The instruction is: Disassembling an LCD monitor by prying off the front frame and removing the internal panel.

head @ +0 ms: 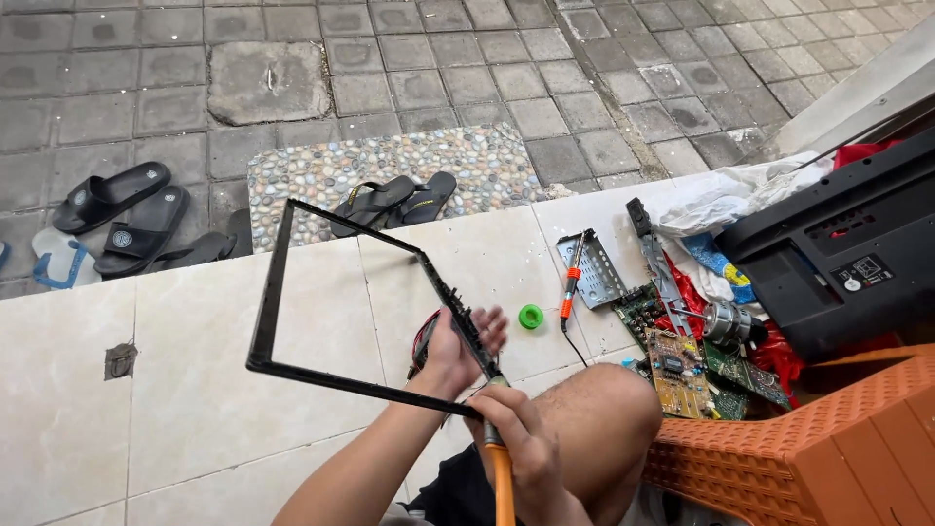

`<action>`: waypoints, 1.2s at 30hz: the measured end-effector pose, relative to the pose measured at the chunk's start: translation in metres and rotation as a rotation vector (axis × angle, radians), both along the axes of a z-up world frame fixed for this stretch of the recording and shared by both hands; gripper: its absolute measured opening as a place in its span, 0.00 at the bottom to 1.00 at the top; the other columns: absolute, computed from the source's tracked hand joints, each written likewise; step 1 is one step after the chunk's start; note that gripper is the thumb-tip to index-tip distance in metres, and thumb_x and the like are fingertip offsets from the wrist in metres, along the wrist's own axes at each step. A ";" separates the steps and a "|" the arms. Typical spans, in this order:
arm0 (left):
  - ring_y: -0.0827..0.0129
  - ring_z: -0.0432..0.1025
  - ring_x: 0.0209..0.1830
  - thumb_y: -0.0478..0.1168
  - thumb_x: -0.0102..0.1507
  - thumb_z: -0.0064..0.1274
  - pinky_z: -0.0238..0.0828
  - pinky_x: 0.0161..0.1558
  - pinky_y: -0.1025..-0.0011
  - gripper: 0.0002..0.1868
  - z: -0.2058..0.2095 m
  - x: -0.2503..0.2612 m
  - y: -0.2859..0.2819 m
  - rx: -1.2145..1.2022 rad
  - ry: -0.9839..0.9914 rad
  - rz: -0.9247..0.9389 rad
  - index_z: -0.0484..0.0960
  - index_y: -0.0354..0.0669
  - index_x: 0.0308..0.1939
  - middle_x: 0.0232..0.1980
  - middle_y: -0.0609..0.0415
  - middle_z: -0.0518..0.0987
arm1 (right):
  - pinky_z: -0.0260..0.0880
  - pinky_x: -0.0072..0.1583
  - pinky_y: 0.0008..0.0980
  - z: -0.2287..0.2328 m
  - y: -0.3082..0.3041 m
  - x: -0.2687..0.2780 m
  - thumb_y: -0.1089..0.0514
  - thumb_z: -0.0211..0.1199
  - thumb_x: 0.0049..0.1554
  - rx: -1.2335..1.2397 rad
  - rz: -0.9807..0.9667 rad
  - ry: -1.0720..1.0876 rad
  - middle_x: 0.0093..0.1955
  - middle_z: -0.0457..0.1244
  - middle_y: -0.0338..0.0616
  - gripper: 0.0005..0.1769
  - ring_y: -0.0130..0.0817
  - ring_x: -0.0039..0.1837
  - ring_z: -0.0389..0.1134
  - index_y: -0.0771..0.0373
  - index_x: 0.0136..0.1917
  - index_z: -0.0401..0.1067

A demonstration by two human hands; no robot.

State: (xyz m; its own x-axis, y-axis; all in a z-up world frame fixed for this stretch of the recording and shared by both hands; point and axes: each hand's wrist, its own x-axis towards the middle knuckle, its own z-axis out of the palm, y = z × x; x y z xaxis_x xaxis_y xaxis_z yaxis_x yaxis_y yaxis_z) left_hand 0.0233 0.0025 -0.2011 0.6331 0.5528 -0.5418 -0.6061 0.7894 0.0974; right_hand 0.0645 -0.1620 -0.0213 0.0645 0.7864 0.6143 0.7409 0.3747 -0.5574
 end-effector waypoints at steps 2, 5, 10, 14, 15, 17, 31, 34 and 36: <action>0.76 0.58 0.23 0.61 0.75 0.32 0.55 0.22 0.77 0.26 -0.036 0.013 0.031 0.029 -0.042 0.170 0.72 0.43 0.53 0.37 0.55 0.73 | 0.77 0.51 0.32 0.003 -0.003 -0.008 0.70 0.67 0.52 -0.103 0.105 0.185 0.53 0.67 0.46 0.15 0.37 0.50 0.72 0.66 0.54 0.73; 0.81 0.50 0.16 0.59 0.75 0.32 0.45 0.16 0.80 0.25 0.015 -0.002 0.042 0.140 0.000 0.060 0.71 0.45 0.61 0.28 0.62 0.62 | 0.76 0.63 0.41 -0.004 -0.011 -0.004 0.51 0.53 0.67 -0.205 0.231 0.369 0.68 0.62 0.57 0.22 0.43 0.61 0.74 0.68 0.67 0.65; 0.82 0.48 0.14 0.63 0.74 0.24 0.43 0.14 0.82 0.34 0.062 -0.029 0.035 0.250 0.121 -0.146 0.71 0.40 0.64 0.24 0.63 0.59 | 0.70 0.59 0.37 -0.011 0.007 0.039 0.37 0.40 0.68 -0.234 0.096 0.566 0.62 0.62 0.54 0.34 0.38 0.58 0.64 0.68 0.68 0.65; 0.80 0.48 0.14 0.63 0.75 0.18 0.44 0.15 0.80 0.37 0.102 -0.040 0.014 0.314 0.408 -0.296 0.75 0.38 0.59 0.23 0.62 0.58 | 0.56 0.33 0.25 -0.021 0.026 0.064 0.59 0.48 0.65 -0.516 -0.172 0.832 0.28 0.55 0.36 0.14 0.24 0.30 0.53 0.66 0.60 0.66; 0.80 0.48 0.14 0.63 0.75 0.18 0.44 0.15 0.80 0.37 0.101 -0.039 0.012 0.309 0.407 -0.299 0.75 0.38 0.59 0.23 0.62 0.58 | 0.56 0.33 0.25 -0.019 0.028 0.059 0.59 0.48 0.65 -0.520 -0.175 0.833 0.28 0.55 0.36 0.14 0.24 0.30 0.53 0.66 0.60 0.66; 0.75 0.54 0.16 0.61 0.75 0.24 0.58 0.21 0.71 0.30 0.098 -0.036 0.007 0.332 0.493 -0.309 0.73 0.41 0.47 0.24 0.58 0.62 | 0.53 0.31 0.28 -0.017 0.032 0.048 0.60 0.56 0.62 -0.689 -0.290 0.760 0.29 0.58 0.40 0.14 0.27 0.29 0.55 0.59 0.61 0.65; 0.68 0.62 0.21 0.63 0.74 0.30 0.62 0.18 0.73 0.31 0.092 -0.025 -0.033 0.585 0.551 -0.529 0.74 0.39 0.43 0.28 0.51 0.65 | 0.73 0.47 0.54 -0.038 0.111 0.061 0.51 0.59 0.60 -0.518 -0.459 0.022 0.34 0.69 0.55 0.07 0.60 0.43 0.74 0.52 0.51 0.70; 0.71 0.59 0.22 0.66 0.73 0.28 0.59 0.17 0.76 0.34 0.108 -0.032 -0.039 0.624 0.552 -0.574 0.73 0.37 0.46 0.29 0.52 0.63 | 0.73 0.48 0.54 -0.068 0.155 0.119 0.54 0.57 0.60 -0.437 -0.525 -0.042 0.35 0.68 0.56 0.06 0.60 0.44 0.74 0.54 0.50 0.69; 0.72 0.58 0.22 0.67 0.72 0.28 0.57 0.17 0.77 0.35 0.116 -0.036 -0.035 0.622 0.554 -0.569 0.73 0.37 0.46 0.29 0.53 0.62 | 0.73 0.47 0.52 -0.056 0.166 0.130 0.56 0.58 0.61 -0.352 -0.546 -0.086 0.36 0.68 0.57 0.05 0.59 0.43 0.74 0.56 0.51 0.70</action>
